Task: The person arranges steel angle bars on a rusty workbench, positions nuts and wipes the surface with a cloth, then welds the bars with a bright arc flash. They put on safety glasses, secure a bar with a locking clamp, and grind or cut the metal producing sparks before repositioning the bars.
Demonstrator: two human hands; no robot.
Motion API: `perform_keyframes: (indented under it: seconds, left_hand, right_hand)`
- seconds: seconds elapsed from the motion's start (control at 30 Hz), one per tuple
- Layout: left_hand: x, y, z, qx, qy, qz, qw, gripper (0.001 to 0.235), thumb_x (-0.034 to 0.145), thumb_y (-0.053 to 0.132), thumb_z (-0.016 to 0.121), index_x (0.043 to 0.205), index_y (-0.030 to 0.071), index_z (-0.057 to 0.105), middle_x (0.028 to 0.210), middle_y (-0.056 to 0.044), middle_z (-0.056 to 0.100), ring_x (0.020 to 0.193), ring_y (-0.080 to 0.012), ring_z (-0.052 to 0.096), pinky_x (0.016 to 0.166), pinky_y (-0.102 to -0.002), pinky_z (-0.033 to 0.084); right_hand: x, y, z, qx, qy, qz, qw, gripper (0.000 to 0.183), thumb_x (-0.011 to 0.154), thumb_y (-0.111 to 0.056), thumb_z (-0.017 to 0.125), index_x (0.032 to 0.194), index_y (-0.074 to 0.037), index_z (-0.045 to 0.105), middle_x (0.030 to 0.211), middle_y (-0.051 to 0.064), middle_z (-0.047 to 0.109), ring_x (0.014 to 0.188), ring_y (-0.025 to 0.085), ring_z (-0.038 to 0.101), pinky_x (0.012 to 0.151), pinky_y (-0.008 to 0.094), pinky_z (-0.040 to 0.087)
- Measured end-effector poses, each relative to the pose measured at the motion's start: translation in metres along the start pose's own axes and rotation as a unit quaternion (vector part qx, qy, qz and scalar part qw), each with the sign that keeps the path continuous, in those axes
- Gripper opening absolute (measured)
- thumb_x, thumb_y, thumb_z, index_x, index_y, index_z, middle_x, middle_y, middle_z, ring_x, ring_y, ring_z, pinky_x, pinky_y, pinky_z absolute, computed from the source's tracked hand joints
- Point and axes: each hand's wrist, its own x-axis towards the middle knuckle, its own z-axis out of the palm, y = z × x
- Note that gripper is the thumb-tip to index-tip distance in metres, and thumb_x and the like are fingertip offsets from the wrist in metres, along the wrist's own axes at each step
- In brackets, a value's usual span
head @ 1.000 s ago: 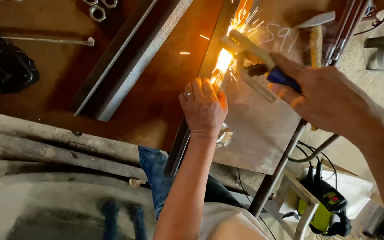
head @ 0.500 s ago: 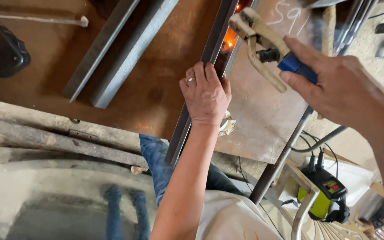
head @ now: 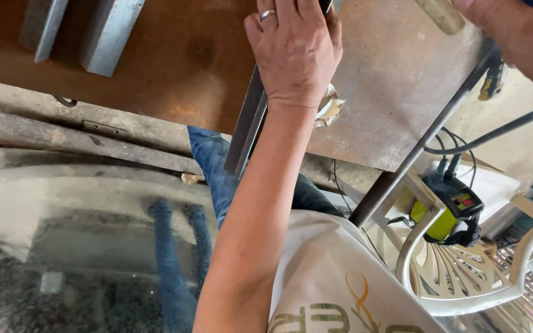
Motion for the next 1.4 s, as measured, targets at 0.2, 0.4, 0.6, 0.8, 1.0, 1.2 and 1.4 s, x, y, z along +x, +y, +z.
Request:
perform_keyframes:
  seconds: [0.2, 0.4, 0.6, 0.8, 1.0, 1.2, 1.4]
  left_hand:
    - [0.004, 0.003, -0.006, -0.011, 0.049, 0.007, 0.999, 0.044, 0.085, 0.033, 0.077, 0.113, 0.007, 0.055, 0.108, -0.015, 0.060, 0.108, -0.0312, 0.063, 0.083, -0.048, 0.045]
    - [-0.001, 0.000, -0.003, -0.005, 0.035, 0.005, 0.999, 0.044, 0.083, 0.034, 0.079, 0.109, 0.008, 0.055, 0.104, -0.015, 0.060, 0.103, -0.0325, 0.064, 0.083, -0.049, 0.045]
    - [0.002, 0.000, -0.003, -0.010, 0.040, 0.010, 0.999, 0.038, 0.084, 0.033, 0.079, 0.099, 0.009, 0.055, 0.091, -0.013, 0.059, 0.083, -0.0314, 0.061, 0.078, -0.049, 0.043]
    - [0.006, 0.002, -0.009, -0.005, 0.048, 0.011, 0.999, 0.034, 0.086, 0.032, 0.077, 0.099, 0.010, 0.055, 0.093, -0.013, 0.059, 0.085, -0.0311, 0.062, 0.077, -0.049, 0.043]
    - [0.001, -0.002, -0.001, -0.011, 0.021, 0.005, 1.000, 0.033, 0.091, 0.032, 0.076, 0.102, 0.008, 0.056, 0.093, -0.013, 0.059, 0.088, -0.0310, 0.062, 0.080, -0.049, 0.045]
    - [0.003, 0.001, -0.003, -0.010, 0.032, 0.007, 0.999, 0.035, 0.086, 0.032, 0.076, 0.103, 0.010, 0.055, 0.101, -0.013, 0.060, 0.104, -0.0331, 0.061, 0.081, -0.050, 0.044]
    - [0.006, 0.009, -0.009, -0.006, 0.008, 0.004, 1.000, 0.041, 0.087, 0.030, 0.075, 0.114, 0.006, 0.056, 0.112, -0.016, 0.059, 0.110, -0.0342, 0.058, 0.086, -0.049, 0.046]
  right_hand:
    - [0.001, 0.008, -0.002, 0.060, 0.013, -0.091, 0.994, 0.033, 0.116, -0.024, 0.044, 0.120, 0.002, 0.063, 0.083, 0.018, 0.070, 0.072, 0.027, 0.072, 0.061, 0.037, 0.061]
    - [-0.002, 0.020, 0.006, 0.122, 0.010, -0.075, 0.990, 0.028, 0.114, -0.024, 0.048, 0.119, -0.002, 0.063, 0.085, 0.015, 0.070, 0.074, 0.025, 0.072, 0.067, 0.037, 0.062]
    - [-0.008, 0.034, 0.010, 0.034, 0.050, -0.148, 0.987, 0.022, 0.111, -0.015, 0.062, 0.124, 0.003, 0.061, 0.087, 0.020, 0.068, 0.077, 0.029, 0.072, 0.070, 0.040, 0.061]
    - [-0.024, 0.007, 0.004, 0.001, 0.061, -0.133, 0.989, 0.030, 0.106, -0.013, 0.061, 0.132, 0.003, 0.059, 0.083, 0.021, 0.065, 0.068, 0.028, 0.069, 0.062, 0.037, 0.058]
    - [-0.030, -0.005, 0.014, -0.077, 0.119, -0.218, 0.966, 0.041, 0.106, -0.008, 0.065, 0.143, 0.004, 0.055, 0.093, 0.028, 0.067, 0.070, 0.032, 0.069, 0.060, 0.038, 0.058]
    - [-0.038, 0.038, 0.051, -0.068, 0.176, -0.202, 0.961, 0.038, 0.121, -0.015, 0.061, 0.146, 0.012, 0.049, 0.098, 0.026, 0.067, 0.076, 0.026, 0.071, 0.068, 0.030, 0.062]
    - [-0.046, -0.001, 0.103, 0.270, 0.139, -0.017, 0.953, 0.022, 0.115, -0.019, 0.054, 0.121, 0.001, 0.047, 0.085, 0.011, 0.065, 0.060, 0.016, 0.066, 0.050, 0.029, 0.054]
